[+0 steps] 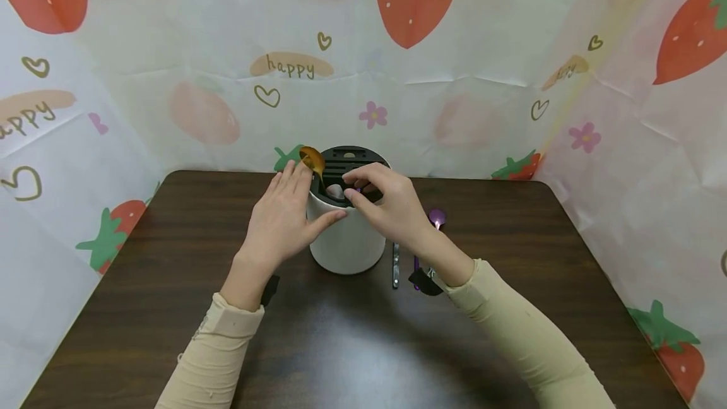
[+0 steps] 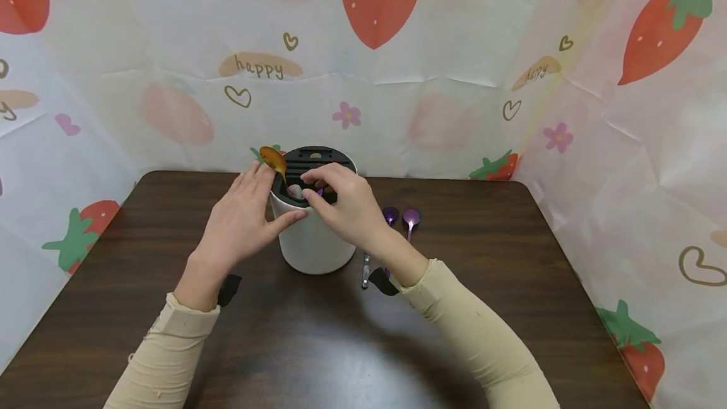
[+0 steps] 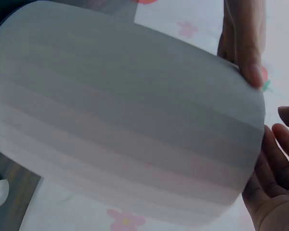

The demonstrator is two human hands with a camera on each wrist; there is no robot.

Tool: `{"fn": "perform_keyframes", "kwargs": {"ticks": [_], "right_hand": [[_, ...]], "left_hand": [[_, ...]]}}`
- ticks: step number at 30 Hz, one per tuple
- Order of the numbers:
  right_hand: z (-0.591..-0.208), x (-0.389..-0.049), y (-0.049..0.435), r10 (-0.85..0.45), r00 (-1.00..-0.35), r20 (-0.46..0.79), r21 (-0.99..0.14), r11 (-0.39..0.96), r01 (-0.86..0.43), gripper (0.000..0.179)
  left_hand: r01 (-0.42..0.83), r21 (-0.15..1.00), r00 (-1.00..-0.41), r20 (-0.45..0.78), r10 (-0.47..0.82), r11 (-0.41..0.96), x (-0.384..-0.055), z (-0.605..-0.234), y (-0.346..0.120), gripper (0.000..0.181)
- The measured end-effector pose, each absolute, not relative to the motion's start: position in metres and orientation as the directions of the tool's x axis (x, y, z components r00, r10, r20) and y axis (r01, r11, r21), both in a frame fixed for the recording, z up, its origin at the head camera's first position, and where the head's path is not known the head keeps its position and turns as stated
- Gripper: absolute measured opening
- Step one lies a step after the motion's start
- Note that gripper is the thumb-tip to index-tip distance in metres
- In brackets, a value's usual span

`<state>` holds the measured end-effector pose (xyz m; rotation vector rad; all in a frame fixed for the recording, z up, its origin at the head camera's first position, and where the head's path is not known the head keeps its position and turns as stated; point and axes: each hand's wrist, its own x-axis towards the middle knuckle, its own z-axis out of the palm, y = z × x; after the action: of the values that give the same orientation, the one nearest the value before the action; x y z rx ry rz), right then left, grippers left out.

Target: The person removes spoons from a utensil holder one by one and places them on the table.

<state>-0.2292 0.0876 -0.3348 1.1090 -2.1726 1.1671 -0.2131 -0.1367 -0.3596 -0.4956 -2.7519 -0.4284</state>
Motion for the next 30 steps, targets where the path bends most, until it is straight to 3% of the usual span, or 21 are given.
{"fn": "perform_keyframes", "kwargs": {"ticks": [15,30], "right_hand": [[-0.337,-0.229,0.071,-0.479,-0.625,0.616,-0.467,0.417,-0.78,0.018],[-0.334,-0.23,0.07,-0.42,-0.604,0.677,-0.486,0.362,-0.796,0.017]], "left_hand": [[0.383,0.221,-0.89,0.348,0.294,0.897,-0.212,-0.359,-0.137,0.105],[0.389,0.227,-0.884,0.365,0.292,0.893,-0.212,-0.36,-0.137,0.107]]}}
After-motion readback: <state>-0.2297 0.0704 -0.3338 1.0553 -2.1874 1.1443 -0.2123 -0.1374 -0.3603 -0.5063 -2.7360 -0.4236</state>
